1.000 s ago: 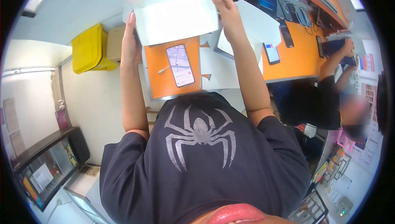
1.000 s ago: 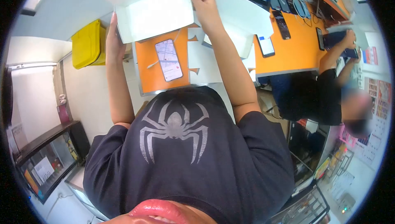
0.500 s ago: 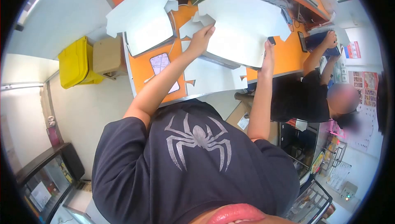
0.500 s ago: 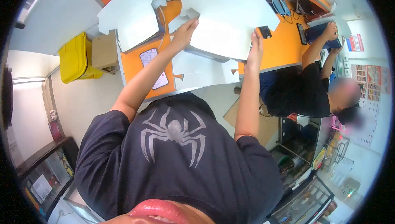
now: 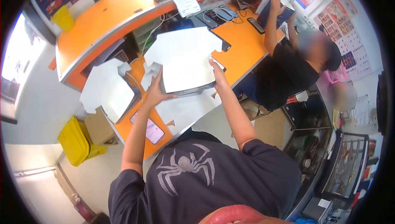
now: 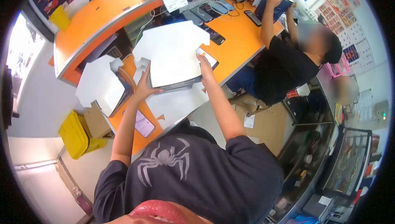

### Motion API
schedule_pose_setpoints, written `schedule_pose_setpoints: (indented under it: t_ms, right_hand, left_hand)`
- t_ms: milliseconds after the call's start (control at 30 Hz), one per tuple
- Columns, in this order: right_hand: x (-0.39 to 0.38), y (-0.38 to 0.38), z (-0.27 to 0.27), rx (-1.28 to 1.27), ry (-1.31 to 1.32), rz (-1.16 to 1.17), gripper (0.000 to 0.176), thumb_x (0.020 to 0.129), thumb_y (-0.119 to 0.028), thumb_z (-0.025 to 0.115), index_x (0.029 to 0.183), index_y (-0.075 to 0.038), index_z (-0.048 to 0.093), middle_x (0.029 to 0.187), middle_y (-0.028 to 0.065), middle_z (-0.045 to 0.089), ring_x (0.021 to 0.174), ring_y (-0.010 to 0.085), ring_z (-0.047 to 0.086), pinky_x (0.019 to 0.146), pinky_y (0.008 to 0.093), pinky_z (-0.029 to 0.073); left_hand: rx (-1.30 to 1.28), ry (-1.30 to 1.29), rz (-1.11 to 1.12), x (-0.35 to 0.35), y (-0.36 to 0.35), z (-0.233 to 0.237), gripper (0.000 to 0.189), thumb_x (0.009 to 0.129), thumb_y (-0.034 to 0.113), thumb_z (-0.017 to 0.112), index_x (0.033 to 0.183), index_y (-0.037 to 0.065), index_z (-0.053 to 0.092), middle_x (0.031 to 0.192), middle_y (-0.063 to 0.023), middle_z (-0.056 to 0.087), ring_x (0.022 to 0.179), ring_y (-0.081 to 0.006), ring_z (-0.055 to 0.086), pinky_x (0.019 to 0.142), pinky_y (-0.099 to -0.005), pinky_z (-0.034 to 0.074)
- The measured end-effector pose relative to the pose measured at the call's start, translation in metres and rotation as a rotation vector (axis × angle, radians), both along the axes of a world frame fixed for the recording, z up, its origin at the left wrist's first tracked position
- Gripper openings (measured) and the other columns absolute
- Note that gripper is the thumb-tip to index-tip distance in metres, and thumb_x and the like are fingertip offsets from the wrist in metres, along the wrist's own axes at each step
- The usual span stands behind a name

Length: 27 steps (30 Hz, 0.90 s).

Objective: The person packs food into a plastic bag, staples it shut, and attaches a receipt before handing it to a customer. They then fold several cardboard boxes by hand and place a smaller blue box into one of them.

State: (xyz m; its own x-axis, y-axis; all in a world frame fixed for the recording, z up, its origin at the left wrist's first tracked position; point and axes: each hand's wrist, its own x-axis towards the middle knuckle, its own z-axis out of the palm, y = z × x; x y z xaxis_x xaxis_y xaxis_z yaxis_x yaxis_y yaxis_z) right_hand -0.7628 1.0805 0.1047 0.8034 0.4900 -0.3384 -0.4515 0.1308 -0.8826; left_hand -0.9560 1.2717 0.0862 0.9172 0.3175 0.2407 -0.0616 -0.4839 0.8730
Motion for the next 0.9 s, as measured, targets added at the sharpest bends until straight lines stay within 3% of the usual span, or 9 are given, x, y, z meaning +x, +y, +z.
schedule_pose_setpoints:
  t_ms: [100,200,233,333,567,667,767,900]
  right_hand:
    - [0.000,0.002,-0.003,-0.024,-0.048,0.018,0.044,0.088,-0.034,0.051,0.117,-0.001,0.049,0.109,0.0104,0.057,0.100,0.0188,0.056,0.085,0.0301,0.044]
    - [-0.006,0.004,0.004,-0.071,-0.107,0.012,0.043,0.089,-0.034,0.050,0.116,0.000,0.051,0.110,0.0102,0.057,0.101,0.0177,0.054,0.085,0.0278,0.043]
    - [-0.008,0.005,0.008,-0.074,-0.113,0.014,0.043,0.089,-0.034,0.049,0.116,0.000,0.051,0.110,0.0102,0.056,0.101,0.0178,0.054,0.085,0.0273,0.042]
    - [-0.008,0.006,0.014,-0.122,-0.146,0.056,0.047,0.088,-0.036,0.051,0.116,0.001,0.050,0.111,0.0111,0.055,0.102,0.0176,0.052,0.087,0.0269,0.040]
    - [0.001,0.008,-0.001,-0.206,-0.156,0.142,0.050,0.087,-0.038,0.054,0.119,0.000,0.047,0.109,0.0119,0.056,0.102,0.0175,0.052,0.086,0.0269,0.040]
    - [0.004,0.013,-0.008,-0.227,-0.197,0.157,0.050,0.087,-0.038,0.055,0.119,-0.001,0.048,0.107,0.0122,0.056,0.101,0.0179,0.053,0.085,0.0270,0.041]
    - [0.002,0.016,-0.006,-0.281,-0.262,0.157,0.048,0.087,-0.038,0.055,0.118,-0.001,0.050,0.106,0.0131,0.056,0.100,0.0182,0.053,0.084,0.0269,0.041]
    - [0.008,0.018,-0.006,-0.294,-0.314,0.176,0.048,0.086,-0.037,0.056,0.116,0.001,0.051,0.111,0.0172,0.055,0.103,0.0203,0.052,0.087,0.0287,0.040]
  left_hand:
    - [-0.002,-0.041,0.024,0.005,0.004,-0.016,0.118,0.052,0.037,0.084,0.143,0.005,0.015,0.139,-0.0192,0.035,0.131,-0.0319,0.030,0.110,-0.0488,0.008]
    - [-0.125,-0.101,0.030,0.012,0.006,-0.036,0.114,0.055,0.035,0.083,0.142,0.003,0.017,0.137,-0.0183,0.037,0.130,-0.0299,0.031,0.109,-0.0446,0.014]
    - [-0.198,-0.127,0.007,0.012,0.002,-0.034,0.111,0.058,0.035,0.082,0.141,0.001,0.018,0.136,-0.0180,0.038,0.129,-0.0284,0.032,0.107,-0.0402,0.021]
    - [-0.272,-0.151,0.012,0.010,-0.004,-0.032,0.110,0.058,0.034,0.082,0.141,-0.001,0.018,0.136,-0.0185,0.037,0.128,-0.0287,0.033,0.106,-0.0375,0.025]
    - [-0.033,-0.197,0.079,-0.002,-0.014,-0.048,0.104,0.069,0.050,0.070,0.140,-0.003,0.015,0.141,-0.0200,0.027,0.131,-0.0303,0.027,0.107,-0.0391,0.021]
    - [-0.215,-0.233,0.112,-0.006,-0.028,-0.050,0.106,0.070,0.051,0.070,0.141,-0.003,0.013,0.143,-0.0200,0.024,0.133,-0.0304,0.024,0.107,-0.0390,0.020]
    - [-0.226,-0.270,0.172,-0.008,-0.036,-0.057,0.106,0.071,0.052,0.068,0.141,-0.004,0.011,0.144,-0.0198,0.022,0.133,-0.0300,0.022,0.108,-0.0387,0.020]
    - [-0.157,-0.204,0.135,-0.012,-0.038,-0.060,0.111,0.065,0.043,0.076,0.141,-0.002,0.010,0.145,-0.0198,0.020,0.134,-0.0314,0.021,0.108,-0.0399,0.021]
